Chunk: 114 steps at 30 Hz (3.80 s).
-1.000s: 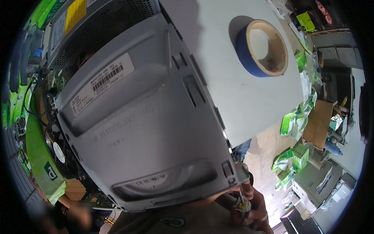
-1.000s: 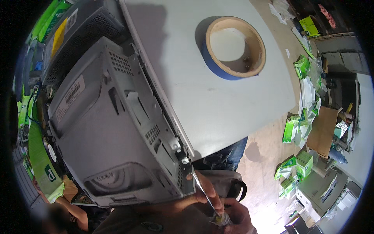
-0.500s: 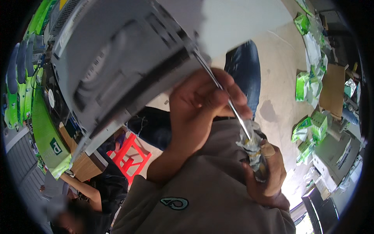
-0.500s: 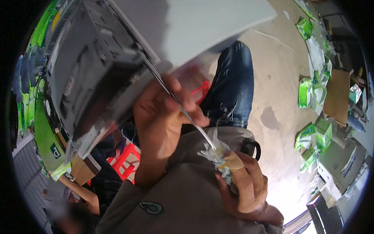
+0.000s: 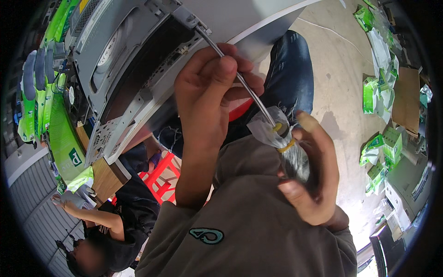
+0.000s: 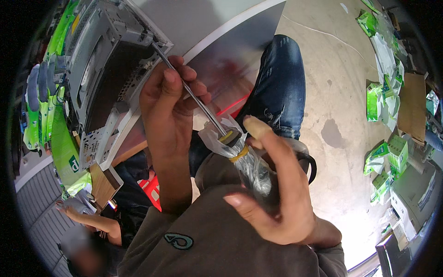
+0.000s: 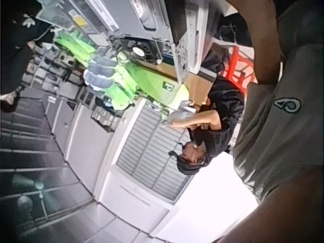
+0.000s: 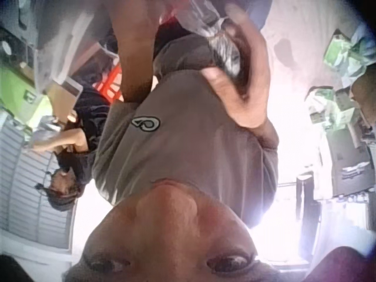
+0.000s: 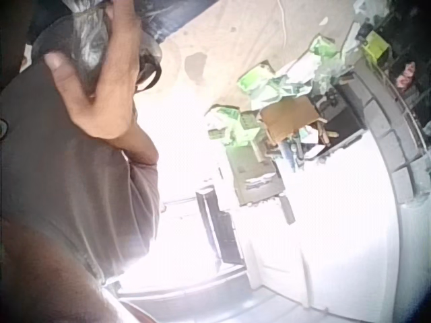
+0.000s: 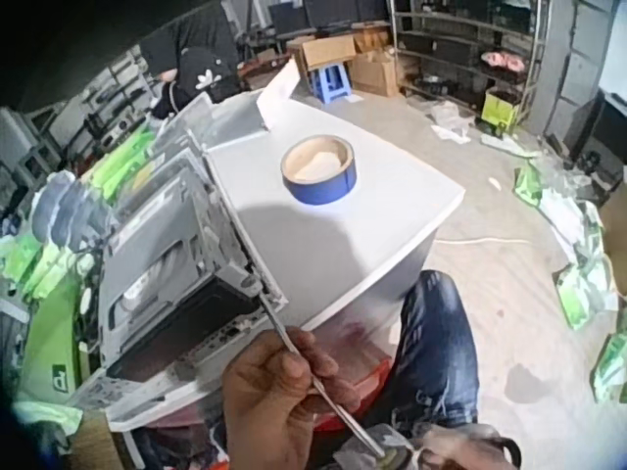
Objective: The person places an optical drive into a computer case, connects internal power and data cables, and secures the drive to the chassis using a screwdriver and screws.
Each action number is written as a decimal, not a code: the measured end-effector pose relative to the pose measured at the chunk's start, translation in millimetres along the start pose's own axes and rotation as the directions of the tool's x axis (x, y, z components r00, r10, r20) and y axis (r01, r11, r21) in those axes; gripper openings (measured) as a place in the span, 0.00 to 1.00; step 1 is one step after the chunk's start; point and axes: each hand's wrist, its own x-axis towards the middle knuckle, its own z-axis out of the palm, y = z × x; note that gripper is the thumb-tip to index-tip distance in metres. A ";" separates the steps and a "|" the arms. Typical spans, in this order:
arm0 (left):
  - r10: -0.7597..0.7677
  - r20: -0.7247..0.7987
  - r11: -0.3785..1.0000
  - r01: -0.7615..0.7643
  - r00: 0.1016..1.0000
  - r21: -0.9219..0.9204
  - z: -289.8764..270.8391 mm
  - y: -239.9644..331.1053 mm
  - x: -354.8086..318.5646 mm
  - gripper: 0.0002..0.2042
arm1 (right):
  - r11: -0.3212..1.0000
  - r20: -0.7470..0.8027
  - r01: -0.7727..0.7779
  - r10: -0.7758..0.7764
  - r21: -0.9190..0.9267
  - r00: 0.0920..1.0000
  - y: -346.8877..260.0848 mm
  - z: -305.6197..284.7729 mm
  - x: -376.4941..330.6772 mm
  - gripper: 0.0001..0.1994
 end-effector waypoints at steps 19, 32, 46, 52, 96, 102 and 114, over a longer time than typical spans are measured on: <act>-0.003 0.105 0.982 0.023 0.994 -0.187 -11.3 -4.4 2.9 0.17 | 0.964 0.143 0.222 -0.202 -0.143 0.969 10.7 -4.7 1.0 0.41; 0.013 0.288 0.950 0.079 0.957 -0.303 -24.7 -5.0 11.6 0.17 | 0.791 0.224 -0.220 0.108 0.570 0.969 9.9 -14.4 -0.2 0.40; -0.058 0.242 0.939 0.135 0.968 -0.317 -19.8 -6.2 5.7 0.17 | 0.596 0.418 -0.498 0.281 0.629 0.864 0.2 -14.5 10.5 0.44; -0.008 0.105 0.959 0.038 0.994 -0.282 -6.6 -8.2 -0.5 0.19 | 0.972 0.233 -0.058 0.004 0.228 0.973 11.5 -1.1 5.4 0.46; -0.020 0.145 0.964 0.057 0.989 -0.259 -9.6 -12.8 6.4 0.18 | 0.937 0.234 -0.156 0.083 0.313 0.969 -3.1 -18.5 2.2 0.43; -0.111 0.163 0.868 0.175 0.980 -0.464 1.0 -7.8 2.6 0.16 | 0.374 0.479 -0.530 0.228 0.761 0.848 -2.5 -24.2 13.2 0.42; -0.005 0.126 0.939 0.048 0.992 -0.340 -6.7 -19.4 0.0 0.15 | 0.980 0.294 -0.176 0.141 0.095 0.945 0.0 -11.9 4.3 0.43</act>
